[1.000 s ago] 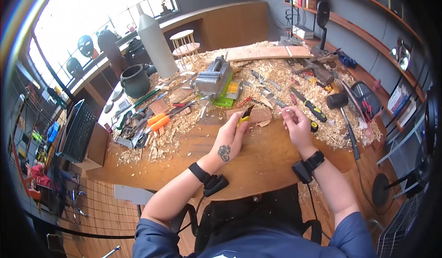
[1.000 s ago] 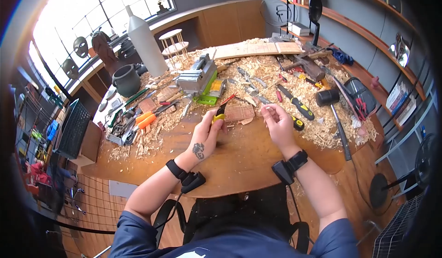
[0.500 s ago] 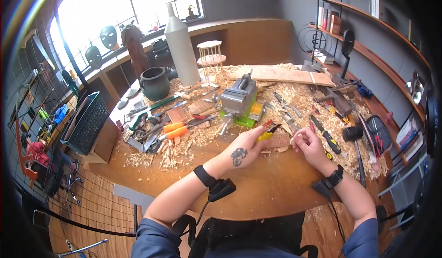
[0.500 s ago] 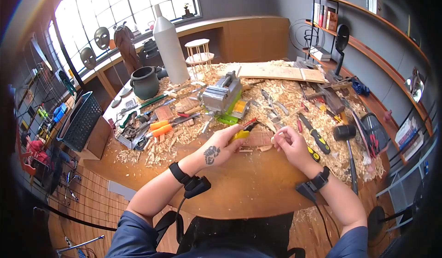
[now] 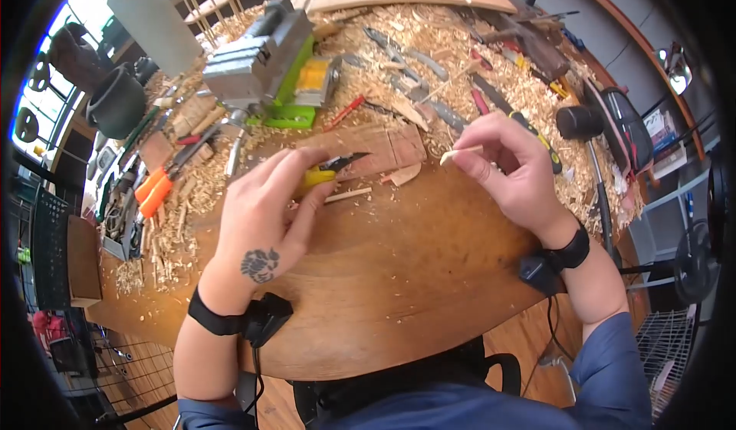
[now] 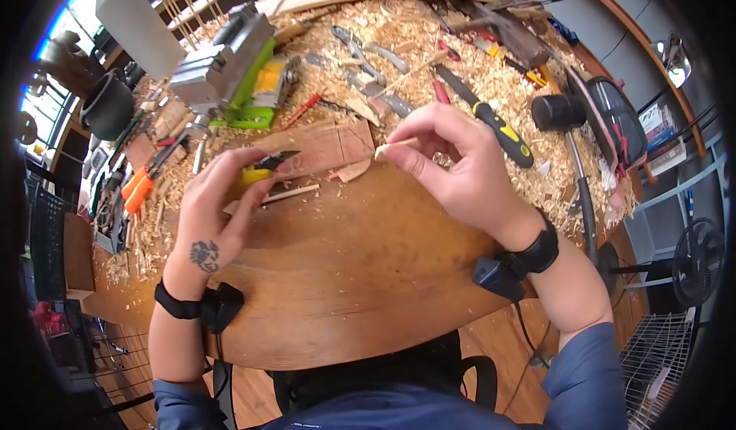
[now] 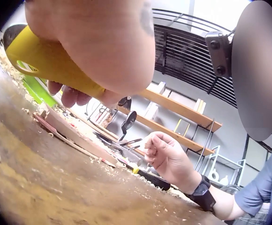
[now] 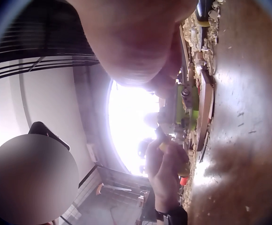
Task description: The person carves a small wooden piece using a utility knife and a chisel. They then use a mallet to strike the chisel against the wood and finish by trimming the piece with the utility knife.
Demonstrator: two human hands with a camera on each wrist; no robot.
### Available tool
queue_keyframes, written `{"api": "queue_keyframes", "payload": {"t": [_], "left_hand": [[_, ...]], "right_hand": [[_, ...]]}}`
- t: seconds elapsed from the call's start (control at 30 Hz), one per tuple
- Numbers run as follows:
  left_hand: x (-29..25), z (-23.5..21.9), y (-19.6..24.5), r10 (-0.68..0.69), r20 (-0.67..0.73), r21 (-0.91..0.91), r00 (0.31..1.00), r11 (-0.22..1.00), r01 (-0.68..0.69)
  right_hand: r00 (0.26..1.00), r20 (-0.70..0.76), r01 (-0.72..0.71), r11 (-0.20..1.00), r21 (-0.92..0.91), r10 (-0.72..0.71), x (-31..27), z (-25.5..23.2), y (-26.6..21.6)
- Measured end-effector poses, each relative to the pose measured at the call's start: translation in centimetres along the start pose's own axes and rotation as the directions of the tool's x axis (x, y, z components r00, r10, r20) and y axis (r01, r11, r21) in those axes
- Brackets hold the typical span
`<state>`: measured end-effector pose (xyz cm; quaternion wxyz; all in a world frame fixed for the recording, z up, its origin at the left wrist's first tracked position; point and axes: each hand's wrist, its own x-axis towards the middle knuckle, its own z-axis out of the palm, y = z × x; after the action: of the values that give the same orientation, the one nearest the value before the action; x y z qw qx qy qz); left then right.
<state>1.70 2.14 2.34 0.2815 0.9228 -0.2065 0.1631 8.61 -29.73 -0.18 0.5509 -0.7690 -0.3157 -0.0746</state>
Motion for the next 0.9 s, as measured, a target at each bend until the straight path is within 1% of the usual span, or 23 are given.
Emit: {"api": "queue_keyframes", "payload": {"t": [0.03, 0.07, 0.13, 0.2, 0.23, 0.27, 0.3, 0.33, 0.4, 0.43, 0.53, 0.57, 0.63, 0.67, 0.73, 0.77, 0.8, 0.87, 0.9], "left_hand": [[-0.1, 0.1, 0.0, -0.009, 0.010, -0.006, 1.000, 1.000, 0.009], [-0.1, 0.1, 0.1, -0.021, 0.007, -0.002, 1.000, 1.000, 0.021], [-0.3, -0.1, 0.2, -0.043, 0.015, 0.002, 0.999, 0.999, 0.043], [-0.2, -0.1, 0.3, 0.015, 0.024, 0.048, 1.000, 0.999, -0.016], [0.0, 0.4, 0.2, 0.080, -0.051, 0.049, 0.996, 0.996, -0.077], [0.0, 0.4, 0.1, 0.075, -0.049, 0.047, 0.996, 0.996, -0.073], [-0.1, 0.2, 0.2, 0.108, -0.008, 0.059, 0.994, 0.992, -0.108], [-0.2, 0.1, 0.2, 0.141, 0.032, 0.070, 0.989, 0.987, -0.143], [-0.3, 0.5, 0.0, 0.160, 0.045, 0.070, 0.986, 0.984, -0.163], [-0.4, 0.7, 0.0, 0.183, 0.057, 0.071, 0.981, 0.980, -0.187], [-0.5, 1.2, 0.4, 0.182, 0.045, 0.041, 0.982, 0.982, -0.184], [-0.6, 1.2, 0.6, 0.186, 0.042, 0.035, 0.982, 0.982, -0.188], [-0.9, 1.4, 1.0, 0.197, 0.095, -0.008, 0.976, 0.980, -0.197], [-0.9, 1.6, 1.2, 0.203, 0.098, -0.016, 0.974, 0.979, -0.202], [-1.1, 1.9, 1.4, 0.191, 0.130, -0.060, 0.973, 0.981, -0.184], [-1.1, 2.0, 1.4, 0.193, 0.136, -0.062, 0.972, 0.981, -0.186], [-1.1, 2.1, 1.5, 0.195, 0.131, -0.065, 0.972, 0.980, -0.187], [-1.0, 2.4, 1.7, 0.202, 0.134, -0.072, 0.970, 0.978, -0.194], [-1.0, 2.6, 1.6, 0.211, 0.136, -0.061, 0.968, 0.977, -0.205]], "right_hand": [[0.999, 0.035, 0.006, 1.000, -0.030, -0.005, 0.1, 0.0, -0.2], [0.999, 0.039, -0.003, 1.000, -0.025, 0.004, 0.1, -0.1, -0.2], [0.989, 0.106, -0.119, 0.981, 0.155, 0.103, -0.3, 0.1, -0.2], [0.987, 0.126, -0.122, 0.981, 0.149, 0.104, -0.4, 0.4, -0.6], [0.980, 0.197, -0.001, 0.999, 0.049, -0.009, -0.5, 0.6, -0.5], [0.954, 0.276, 0.131, 0.990, -0.042, -0.115, -0.5, 0.7, -0.6], [0.954, 0.289, 0.097, 0.994, -0.047, -0.080, -0.6, 1.1, -1.3], [0.953, 0.293, 0.095, 0.994, -0.045, -0.078, -0.7, 1.2, -1.3], [0.929, 0.356, 0.108, 0.994, -0.003, -0.100, -0.8, 1.3, -1.2], [0.916, 0.377, 0.153, 0.988, -0.020, -0.134, -0.6, 1.3, -1.2], [0.899, 0.420, 0.133, 0.991, 0.001, -0.121, -0.9, 2.0, -0.5], [0.900, 0.420, 0.131, 0.991, -0.007, -0.116, -1.0, 2.1, -0.4], [0.899, 0.433, 0.076, 0.997, -0.004, -0.066, -1.3, 2.5, -0.4], [0.902, 0.429, 0.069, 0.998, -0.010, -0.058, -1.3, 2.5, -0.1], [0.888, 0.411, 0.260, 0.963, -0.076, -0.207, -1.1, 2.6, 0.6], [0.885, 0.413, 0.281, 0.954, -0.106, -0.215, -1.0, 2.5, 0.8], [0.888, 0.408, 0.277, 0.955, -0.105, -0.213, -1.1, 2.6, 0.7], [0.913, 0.396, 0.152, 0.983, -0.102, -0.100, -1.4, 2.7, 0.5], [0.920, 0.382, 0.135, 0.986, -0.099, -0.088, -1.4, 2.7, 0.5]]}}
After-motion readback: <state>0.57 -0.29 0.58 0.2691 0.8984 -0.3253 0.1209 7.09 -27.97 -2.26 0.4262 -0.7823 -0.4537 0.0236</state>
